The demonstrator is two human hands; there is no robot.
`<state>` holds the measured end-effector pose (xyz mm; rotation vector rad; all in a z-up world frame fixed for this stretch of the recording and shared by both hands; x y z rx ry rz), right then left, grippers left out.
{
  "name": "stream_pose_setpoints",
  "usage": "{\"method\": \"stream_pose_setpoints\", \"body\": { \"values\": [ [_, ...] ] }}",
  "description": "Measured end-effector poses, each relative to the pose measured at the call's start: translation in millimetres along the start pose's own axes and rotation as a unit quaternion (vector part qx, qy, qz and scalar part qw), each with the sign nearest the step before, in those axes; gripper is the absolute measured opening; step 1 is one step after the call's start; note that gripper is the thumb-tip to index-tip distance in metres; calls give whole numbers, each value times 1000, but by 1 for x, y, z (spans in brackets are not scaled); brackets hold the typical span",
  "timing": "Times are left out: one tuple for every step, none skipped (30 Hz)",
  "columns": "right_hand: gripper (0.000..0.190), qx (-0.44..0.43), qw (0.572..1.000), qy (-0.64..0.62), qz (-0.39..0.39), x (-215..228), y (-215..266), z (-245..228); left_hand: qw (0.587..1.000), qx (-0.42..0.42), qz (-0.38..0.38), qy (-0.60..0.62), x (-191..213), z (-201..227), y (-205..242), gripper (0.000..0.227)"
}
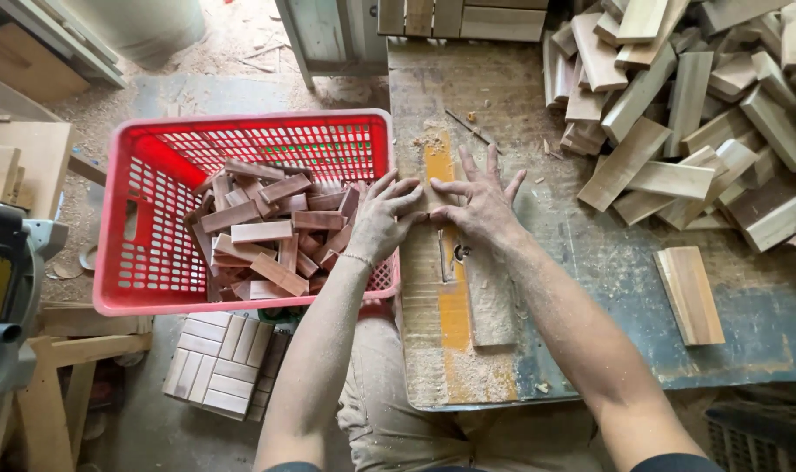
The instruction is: The person is handling, inspecting, and stacking small wooden blocks on a workbench, occasionally guiding them along a router table fence.
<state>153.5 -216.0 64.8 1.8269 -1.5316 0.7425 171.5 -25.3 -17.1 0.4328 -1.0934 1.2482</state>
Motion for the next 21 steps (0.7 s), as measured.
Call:
{"method": "stream_pose_setpoints", "body": {
  "values": [
    [52, 5, 1000, 1, -1, 0, -11, 0, 1000, 2, 4, -2, -2, -9, -14, 49],
    [52, 7, 1000, 18, -1, 0, -21, 0, 999, 8, 13, 39, -4, -18, -25, 51],
    [52, 8, 999, 35, 0, 0, -31, 0, 996, 13, 23, 81, -6, -26, -36, 53],
    [52, 15, 999, 37, 4, -1, -33, -4, 996, 10, 31, 78, -9, -31, -40, 53],
    [52, 26, 995, 94, 5, -2, -36, -8, 996, -1, 54, 73, -11, -35, -45, 51],
    [52, 31, 988, 151, 9, -3, -36, -9, 995, -16, 74, 71, -15, -36, -50, 50],
    [52, 32, 988, 152, 18, 4, -39, -5, 994, -23, 79, 70, 4, -26, -56, 50],
    [57, 50, 990, 130, 3, 4, -37, -2, 995, -15, 80, 56, 20, -18, -50, 38],
    [63, 67, 992, 108, -12, 2, -34, 2, 996, -8, 81, 42, 36, -10, -43, 28],
    [63, 72, 991, 109, -15, 8, -31, 4, 996, -4, 84, 40, 60, 1, -35, 28],
    [48, 98, 995, 29, -4, 16, -27, 3, 993, 61, -22, 98, 73, 7, -26, 33],
    [35, 116, 992, -54, 3, 20, -14, 6, 970, 126, -134, 157, 82, 17, -6, 40],
    [35, 113, 992, -56, -4, 25, -4, -12, 969, 132, -138, 158, 103, 19, 6, 40],
    [34, 90, 984, -150, -36, 31, 4, -28, 936, 143, -216, 239, 117, 25, 17, 33],
    [34, 65, 966, -242, -68, 39, 13, -46, 890, 151, -292, 316, 132, 34, 28, 26],
    [34, 76, 966, -240, -67, 44, 22, -57, 894, 149, -283, 313, 139, 31, 35, 26],
    [37, 46, 946, -310, -79, 48, 31, -64, 886, 147, -285, 334, 146, 31, 43, 25],
    [40, 11, 921, -380, -89, 49, 46, -68, 876, 145, -293, 354, 150, 32, 55, 24],
    [40, 15, 920, -381, -86, 53, 48, -67, 878, 142, -292, 351, 164, 25, 61, 24],
    [43, 41, 934, -353, -44, 62, 59, -60, 860, 220, -261, 378, 172, 16, 70, 28],
    [45, 66, 944, -324, -3, 70, 70, -52, 836, 298, -230, 400, 179, 7, 79, 33]
  ]
}}
Point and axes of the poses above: each hand's wrist, its own y-axis away from the middle knuckle, its own x-axis out of the back of the hand, z = x × y, the point moved 5 cm from there along -y, towards the middle knuckle, and after that the axes turned 12 degrees about -y, right-handed, at the moved point
